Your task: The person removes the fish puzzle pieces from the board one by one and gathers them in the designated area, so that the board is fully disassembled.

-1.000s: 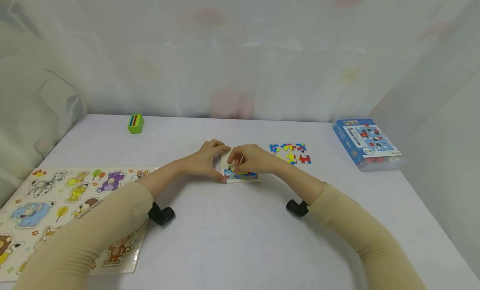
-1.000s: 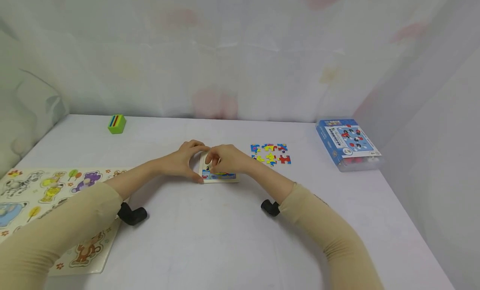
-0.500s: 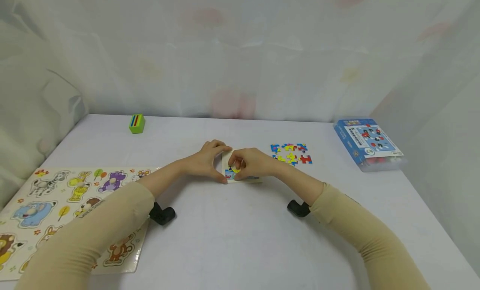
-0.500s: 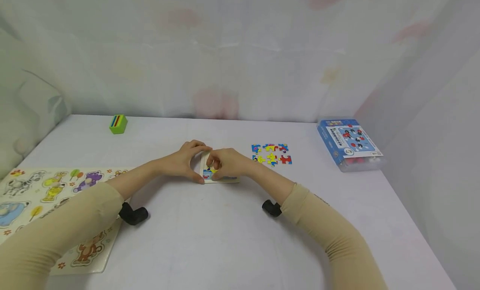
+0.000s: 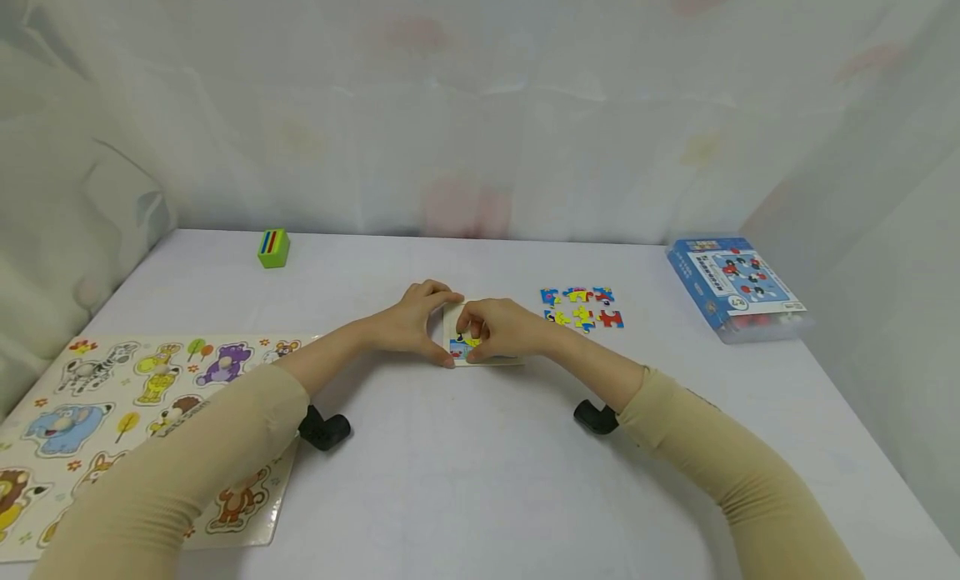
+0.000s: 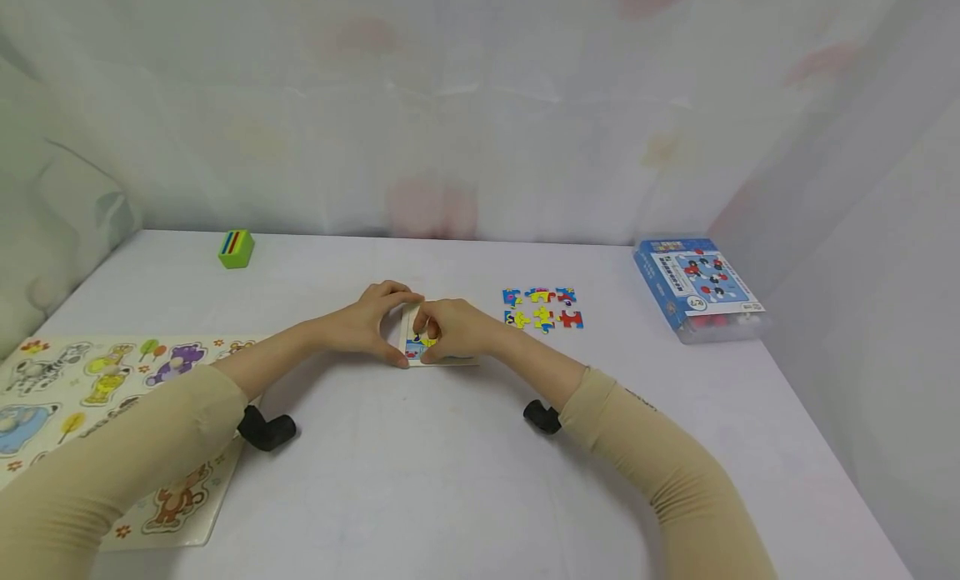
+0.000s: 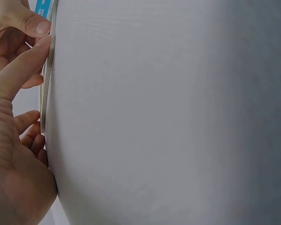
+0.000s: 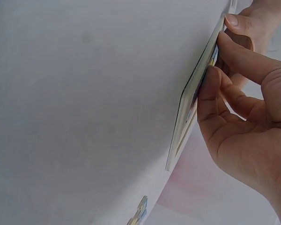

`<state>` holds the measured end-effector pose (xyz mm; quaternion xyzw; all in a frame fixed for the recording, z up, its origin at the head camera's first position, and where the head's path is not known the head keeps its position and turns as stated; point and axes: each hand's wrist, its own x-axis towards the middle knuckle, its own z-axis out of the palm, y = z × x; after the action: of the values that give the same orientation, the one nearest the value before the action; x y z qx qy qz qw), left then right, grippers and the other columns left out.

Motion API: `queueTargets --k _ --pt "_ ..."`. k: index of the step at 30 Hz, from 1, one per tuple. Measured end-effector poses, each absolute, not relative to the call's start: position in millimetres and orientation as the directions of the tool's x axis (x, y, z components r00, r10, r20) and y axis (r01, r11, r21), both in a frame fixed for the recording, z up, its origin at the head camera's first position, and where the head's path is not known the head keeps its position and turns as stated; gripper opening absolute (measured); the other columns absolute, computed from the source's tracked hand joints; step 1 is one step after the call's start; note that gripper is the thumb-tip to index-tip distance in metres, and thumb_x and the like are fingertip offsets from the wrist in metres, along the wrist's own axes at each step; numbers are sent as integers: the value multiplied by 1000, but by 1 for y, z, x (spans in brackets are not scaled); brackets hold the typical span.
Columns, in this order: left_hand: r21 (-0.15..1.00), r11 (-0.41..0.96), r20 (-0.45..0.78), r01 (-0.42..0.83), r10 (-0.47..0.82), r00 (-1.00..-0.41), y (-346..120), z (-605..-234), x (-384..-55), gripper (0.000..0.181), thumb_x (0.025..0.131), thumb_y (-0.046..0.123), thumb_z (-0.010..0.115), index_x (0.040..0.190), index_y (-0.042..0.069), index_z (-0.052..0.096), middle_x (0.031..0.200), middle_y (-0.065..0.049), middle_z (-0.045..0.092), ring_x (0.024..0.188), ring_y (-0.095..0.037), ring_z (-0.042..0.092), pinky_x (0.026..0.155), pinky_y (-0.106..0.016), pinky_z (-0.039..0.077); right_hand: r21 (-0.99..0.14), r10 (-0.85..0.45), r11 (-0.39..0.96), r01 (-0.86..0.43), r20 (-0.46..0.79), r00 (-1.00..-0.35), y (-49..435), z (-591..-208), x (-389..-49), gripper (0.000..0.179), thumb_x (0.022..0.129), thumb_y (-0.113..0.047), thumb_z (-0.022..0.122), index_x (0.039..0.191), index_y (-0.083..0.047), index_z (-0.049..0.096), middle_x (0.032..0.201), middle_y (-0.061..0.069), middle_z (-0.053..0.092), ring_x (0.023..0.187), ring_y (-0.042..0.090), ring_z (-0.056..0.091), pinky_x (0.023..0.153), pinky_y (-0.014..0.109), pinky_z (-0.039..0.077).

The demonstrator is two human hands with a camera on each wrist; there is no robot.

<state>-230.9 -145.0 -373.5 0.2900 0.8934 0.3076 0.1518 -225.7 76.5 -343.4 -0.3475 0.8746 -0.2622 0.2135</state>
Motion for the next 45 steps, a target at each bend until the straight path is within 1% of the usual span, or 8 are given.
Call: queueTargets --k 11,18,28,37,41,45 --pt "630 646 -87 431 611 -787 -146 -375 -232 102 67 41 89 150 12 38 150 -10 32 138 -30 25 113 -57 30 -600 -720 625 -499 -196 -666 74 -343 -225 35 83 -13 78 113 -8 60 96 6 59 81 12 55 78 21 45" --pt "637 645 -99 422 612 -785 -146 -376 -232 102 67 43 89 151 14 37 151 -10 31 139 -30 24 114 -58 29 -609 -722 617 -498 -187 -666 74 -343 -223 37 83 -12 78 114 -7 57 97 7 60 80 13 55 77 21 45" --pt "645 642 -107 414 612 -784 -146 -374 -231 102 68 42 88 151 14 37 151 -9 30 140 -30 23 114 -58 29 -611 -706 626 -484 -182 -684 74 -344 -223 38 82 -11 79 112 -9 56 95 5 60 80 13 55 76 21 45" --pt "646 641 -106 414 613 -783 -145 -373 -230 102 68 43 88 151 14 36 152 -10 30 140 -30 22 115 -59 27 -634 -699 619 -464 -176 -693 74 -343 -222 40 81 -10 80 112 -10 55 98 7 61 81 13 55 77 21 46" --pt "645 642 -103 415 611 -785 -145 -373 -230 103 68 42 88 151 12 36 151 -10 30 140 -30 22 116 -59 27 -644 -702 614 -456 -180 -690 74 -342 -222 40 81 -9 79 112 -9 54 99 8 61 81 14 56 77 22 46" --pt "645 640 -96 417 610 -787 -145 -373 -230 103 67 41 89 151 11 37 150 -10 31 140 -30 23 116 -58 27 -642 -696 620 -451 -183 -694 73 -341 -221 35 85 -10 76 112 -10 54 99 8 62 84 14 58 79 22 47"
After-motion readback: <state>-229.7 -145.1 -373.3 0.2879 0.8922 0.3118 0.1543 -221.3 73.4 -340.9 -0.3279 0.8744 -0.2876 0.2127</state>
